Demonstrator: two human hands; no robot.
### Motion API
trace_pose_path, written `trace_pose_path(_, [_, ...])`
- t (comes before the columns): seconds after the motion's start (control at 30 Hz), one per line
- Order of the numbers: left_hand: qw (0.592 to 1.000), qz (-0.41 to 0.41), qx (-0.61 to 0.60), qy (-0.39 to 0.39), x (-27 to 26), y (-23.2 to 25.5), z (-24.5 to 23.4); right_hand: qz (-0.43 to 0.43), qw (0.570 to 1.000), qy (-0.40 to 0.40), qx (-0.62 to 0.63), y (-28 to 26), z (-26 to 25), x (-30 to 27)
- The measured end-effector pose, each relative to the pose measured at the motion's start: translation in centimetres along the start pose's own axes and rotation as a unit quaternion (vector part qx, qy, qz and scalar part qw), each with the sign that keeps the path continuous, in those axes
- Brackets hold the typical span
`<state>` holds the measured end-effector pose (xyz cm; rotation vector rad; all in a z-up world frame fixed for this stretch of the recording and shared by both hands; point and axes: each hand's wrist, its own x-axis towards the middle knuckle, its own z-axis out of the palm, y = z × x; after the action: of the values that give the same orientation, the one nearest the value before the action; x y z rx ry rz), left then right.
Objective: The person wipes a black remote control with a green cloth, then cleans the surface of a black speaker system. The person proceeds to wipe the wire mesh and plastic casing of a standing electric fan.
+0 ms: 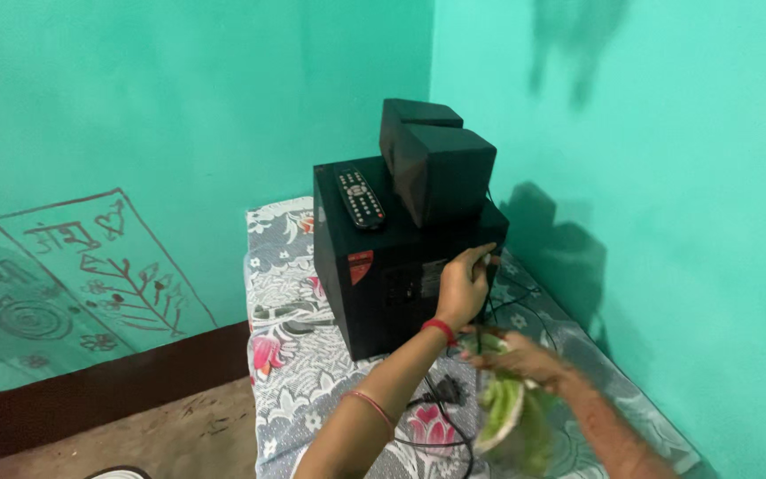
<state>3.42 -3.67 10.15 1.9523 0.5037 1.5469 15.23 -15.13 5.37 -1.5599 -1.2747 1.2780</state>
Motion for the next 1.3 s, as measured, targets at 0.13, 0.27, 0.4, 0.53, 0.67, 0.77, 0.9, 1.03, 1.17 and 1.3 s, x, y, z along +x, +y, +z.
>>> trace_pose_path(0.13, [0.972, -0.205, -0.080, -0.084, -1.4, -2.1, 0.1, -0.079, 0.996, 0.010, -0.036, 3.7, 0.4, 3.4])
trace_pose_path(0.27, [0.962, -0.130, 0.083, -0.225, -4.6, -4.8, -2.6, -0.113, 0.988, 0.101, -0.037, 7.9, -2.1, 6.8])
trace_pose_path(0.4, [0.860, -0.205, 0.203, -0.421, -10.6, -5.4, -8.3, -0.086, 0.987, 0.128, -0.055, 8.1, -3.0, 6.7])
trace_pose_path(0.53, [0.772, -0.258, 0.326, -0.481, -14.6, -5.6, -9.6, -0.055, 0.982, 0.156, -0.093, 5.5, -2.5, 5.0])
trace_pose_path(0.67, [0.736, -0.178, 0.397, -0.519, -16.1, -7.1, -8.5, -0.010, 0.977, 0.184, -0.107, 5.2, -1.8, 4.1])
trace_pose_path(0.77, [0.736, -0.129, 0.425, -0.511, -17.1, -8.3, -7.8, -0.033, 0.984, 0.156, -0.085, 6.4, -1.6, 4.2])
trace_pose_path(0.9, [0.766, -0.073, 0.447, -0.456, -16.6, -10.3, -6.6, -0.008, 0.976, 0.171, -0.131, 6.9, -2.1, 3.5])
trace_pose_path(1.03, [0.865, -0.125, 0.366, -0.321, -12.6, -9.9, -5.6, 0.007, 0.973, 0.212, -0.096, 5.9, -2.1, 3.2])
trace_pose_path(1.17, [0.933, -0.158, 0.243, -0.214, -8.2, -7.1, -3.7, 0.015, 0.966, 0.233, -0.110, 6.0, -2.5, 4.2])
trace_pose_path(1.3, [0.965, -0.162, 0.164, -0.126, -6.4, -6.2, 1.1, 0.026, 0.957, 0.272, -0.102, 7.9, -3.9, 6.8])
